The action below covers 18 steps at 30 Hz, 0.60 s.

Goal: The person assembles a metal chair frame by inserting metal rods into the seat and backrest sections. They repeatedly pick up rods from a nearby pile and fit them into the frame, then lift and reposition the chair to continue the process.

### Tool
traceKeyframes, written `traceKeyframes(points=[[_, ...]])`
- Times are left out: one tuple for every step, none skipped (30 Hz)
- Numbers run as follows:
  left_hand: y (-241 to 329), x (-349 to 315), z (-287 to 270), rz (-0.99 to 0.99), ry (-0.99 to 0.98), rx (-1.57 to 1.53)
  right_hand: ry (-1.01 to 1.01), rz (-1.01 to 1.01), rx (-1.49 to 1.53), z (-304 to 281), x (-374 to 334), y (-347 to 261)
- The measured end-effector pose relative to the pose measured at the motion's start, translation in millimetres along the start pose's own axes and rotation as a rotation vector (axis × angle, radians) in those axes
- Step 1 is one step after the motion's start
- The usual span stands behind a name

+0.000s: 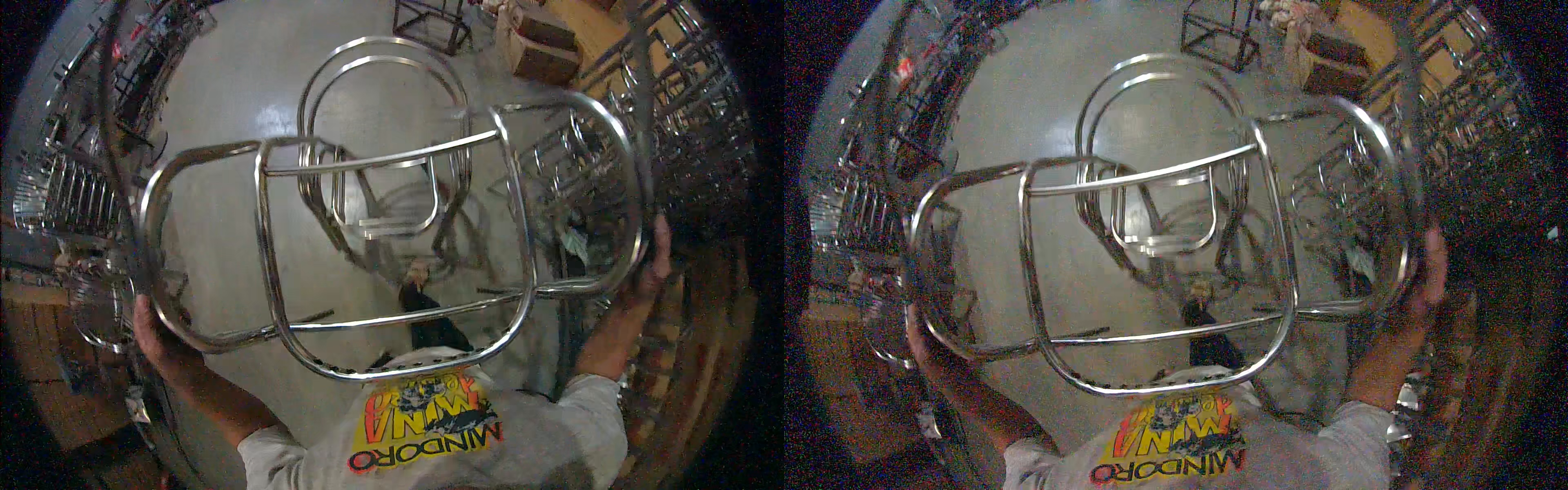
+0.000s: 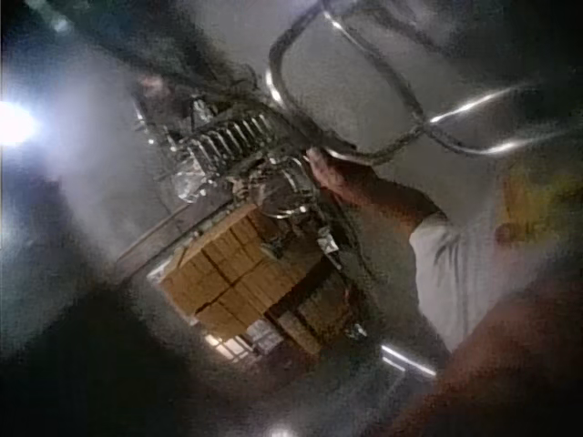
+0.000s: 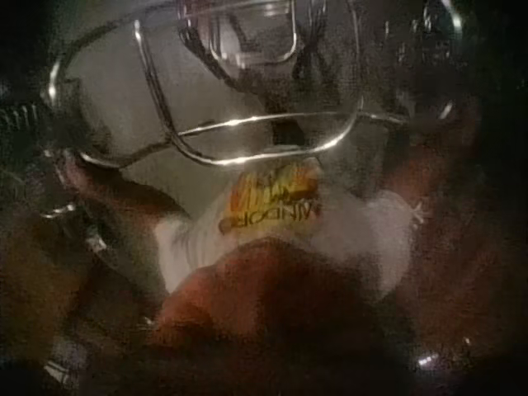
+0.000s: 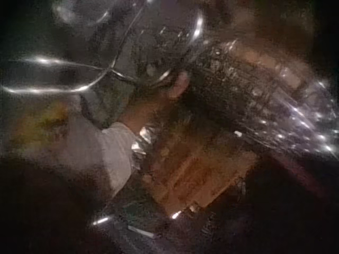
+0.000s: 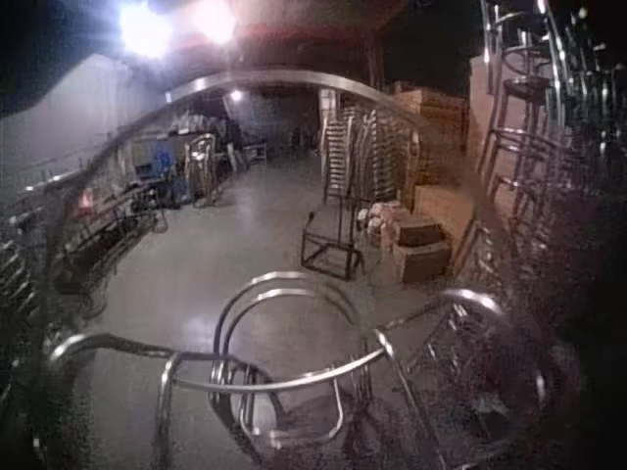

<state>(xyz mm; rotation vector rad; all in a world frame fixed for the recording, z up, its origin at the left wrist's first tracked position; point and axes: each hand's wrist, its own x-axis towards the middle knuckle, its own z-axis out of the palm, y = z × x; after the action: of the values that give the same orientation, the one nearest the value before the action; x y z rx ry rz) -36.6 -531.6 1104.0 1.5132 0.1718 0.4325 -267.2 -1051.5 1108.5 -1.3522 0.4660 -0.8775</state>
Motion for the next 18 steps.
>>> traceKeyframes(points=[[8, -11, -31, -0.126, -0.08, -0.175, -0.162, -0.07, 0.038, -9, -36, -17], [10, -26, -60, -0.107, -0.07, -0.147, -0.22, -0.075, 0.031, -15, -57, -26], [13, -39, -90, -0.116, 0.024, -0.113, -0.278, -0.081, 0.025, -23, -78, -37], [13, -51, -116, -0.112, 0.104, -0.113, -0.336, -0.086, 0.019, -30, -98, -47], [15, -66, -147, -0.116, 0.163, -0.014, -0.319, -0.06, -0.109, -38, -107, -50], [10, -79, -172, -0.111, 0.204, 0.043, -0.299, -0.055, -0.238, -45, -115, -49], [9, -94, -202, -0.102, 0.244, 0.094, -0.276, -0.057, -0.364, -52, -128, -51], [3, -103, -225, -0.102, 0.265, 0.058, -0.257, -0.061, -0.489, -58, -133, -47], [-2, -112, -246, -0.153, 0.147, 0.013, -0.167, -0.017, -0.568, -62, -142, -39], [-12, -121, -261, -0.175, 0.1, 0.089, -0.208, -0.025, -0.539, -65, -149, -32], [-24, -132, -269, -0.179, 0.025, 0.132, -0.178, 0.019, -0.464, -66, -160, -18], [-35, -147, -278, -0.231, 0.02, 0.202, -0.167, 0.074, -0.375, -67, -174, -9], [-49, -160, -276, -0.21, -0.054, 0.193, -0.137, 0.103, -0.453, -68, -182, 1], [-65, -176, -267, -0.237, -0.061, 0.223, -0.124, 0.151, -0.514, -69, -189, 11], [-88, -194, -251, -0.201, 0.071, 0.212, -0.08, 0.223, -0.567, -74, -196, 21], [-106, -212, -236, -0.202, 0.08, 0.199, -0.063, 0.24, -0.588, -81, -199, 32], [-125, -231, -219, -0.203, 0.089, 0.186, -0.013, 0.287, -0.605, -92, -204, 45], [-138, -249, -208, -0.216, -0.044, 0.149, 0.033, 0.337, -0.6, -108, -206, 60]])
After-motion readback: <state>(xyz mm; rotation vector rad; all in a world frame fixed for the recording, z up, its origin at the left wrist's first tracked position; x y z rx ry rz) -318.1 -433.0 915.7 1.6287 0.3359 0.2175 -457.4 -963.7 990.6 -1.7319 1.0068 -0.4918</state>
